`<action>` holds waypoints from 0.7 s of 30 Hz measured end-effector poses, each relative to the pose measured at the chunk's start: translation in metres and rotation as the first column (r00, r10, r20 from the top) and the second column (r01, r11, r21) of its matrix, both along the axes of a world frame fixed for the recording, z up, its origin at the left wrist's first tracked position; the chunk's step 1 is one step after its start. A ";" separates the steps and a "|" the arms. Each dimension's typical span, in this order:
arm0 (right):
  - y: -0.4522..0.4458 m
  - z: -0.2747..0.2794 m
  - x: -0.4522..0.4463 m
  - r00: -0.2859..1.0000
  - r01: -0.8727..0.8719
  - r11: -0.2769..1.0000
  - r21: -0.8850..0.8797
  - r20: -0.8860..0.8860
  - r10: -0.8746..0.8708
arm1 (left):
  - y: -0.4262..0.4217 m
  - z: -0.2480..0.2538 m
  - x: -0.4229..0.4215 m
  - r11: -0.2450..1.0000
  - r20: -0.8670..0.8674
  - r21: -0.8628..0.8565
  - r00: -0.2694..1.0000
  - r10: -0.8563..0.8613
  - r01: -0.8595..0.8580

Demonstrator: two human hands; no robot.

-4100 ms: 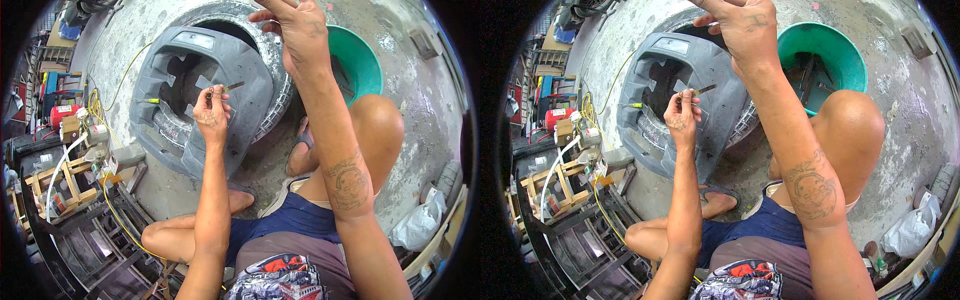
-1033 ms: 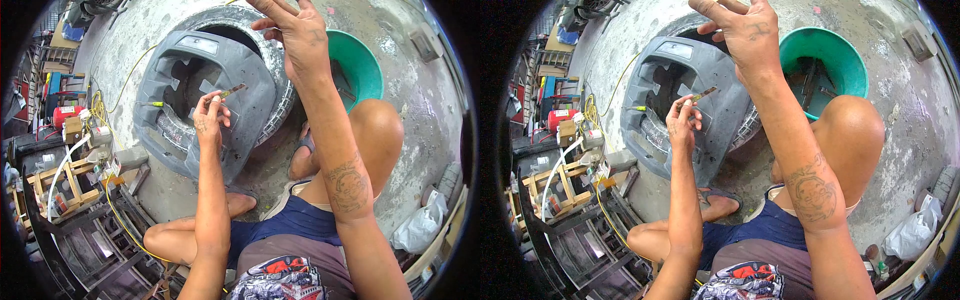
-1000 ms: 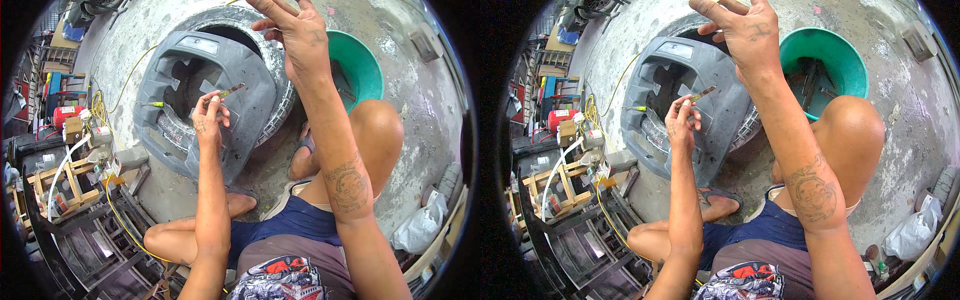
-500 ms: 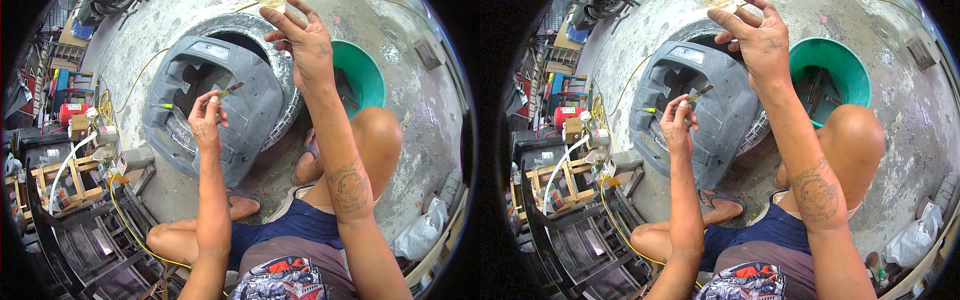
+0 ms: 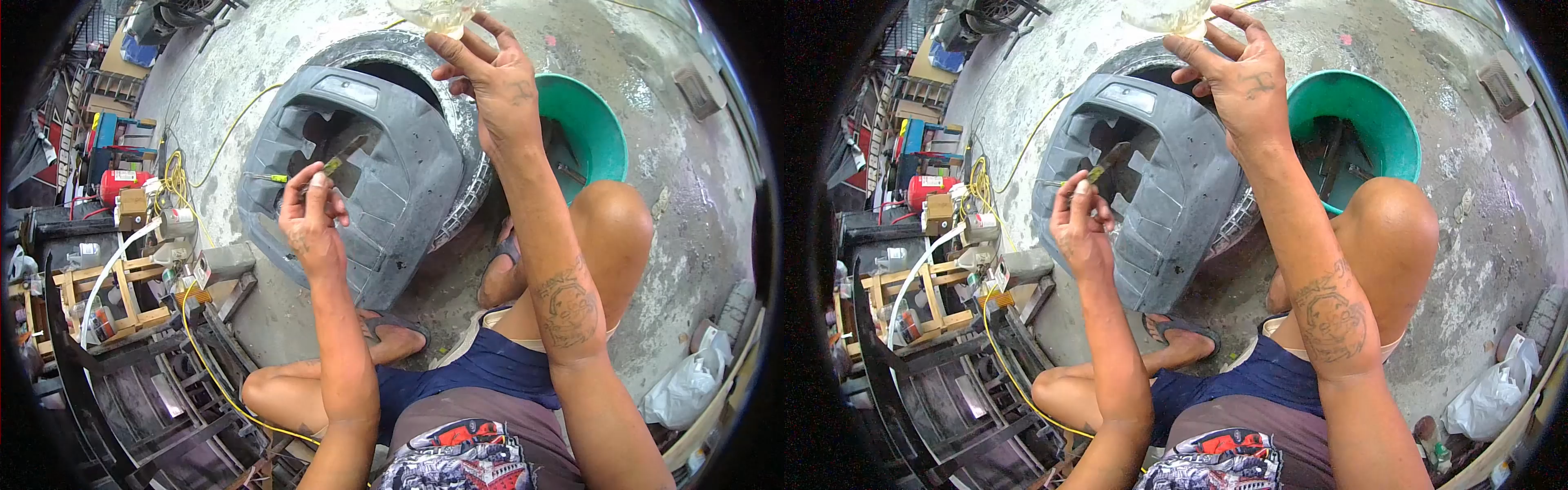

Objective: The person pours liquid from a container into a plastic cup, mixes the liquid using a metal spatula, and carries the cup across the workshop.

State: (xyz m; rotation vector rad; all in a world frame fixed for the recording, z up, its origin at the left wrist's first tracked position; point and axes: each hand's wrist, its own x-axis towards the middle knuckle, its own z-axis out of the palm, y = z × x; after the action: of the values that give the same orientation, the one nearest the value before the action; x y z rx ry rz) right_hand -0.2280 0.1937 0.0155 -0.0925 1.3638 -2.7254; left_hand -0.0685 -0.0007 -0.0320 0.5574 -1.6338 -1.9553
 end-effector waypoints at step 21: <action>-0.019 -0.001 0.023 0.798 -0.501 0.822 0.271 -0.222 0.560 | 0.037 0.122 0.007 0.525 -0.127 -0.845 0.992 -0.024 -0.096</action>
State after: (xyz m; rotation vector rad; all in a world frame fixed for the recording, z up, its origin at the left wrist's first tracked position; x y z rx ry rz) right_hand -0.2055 0.1749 0.0147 -0.7733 1.3983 -2.1432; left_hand -0.0610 0.0365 0.0896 0.0494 -2.1884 -0.8754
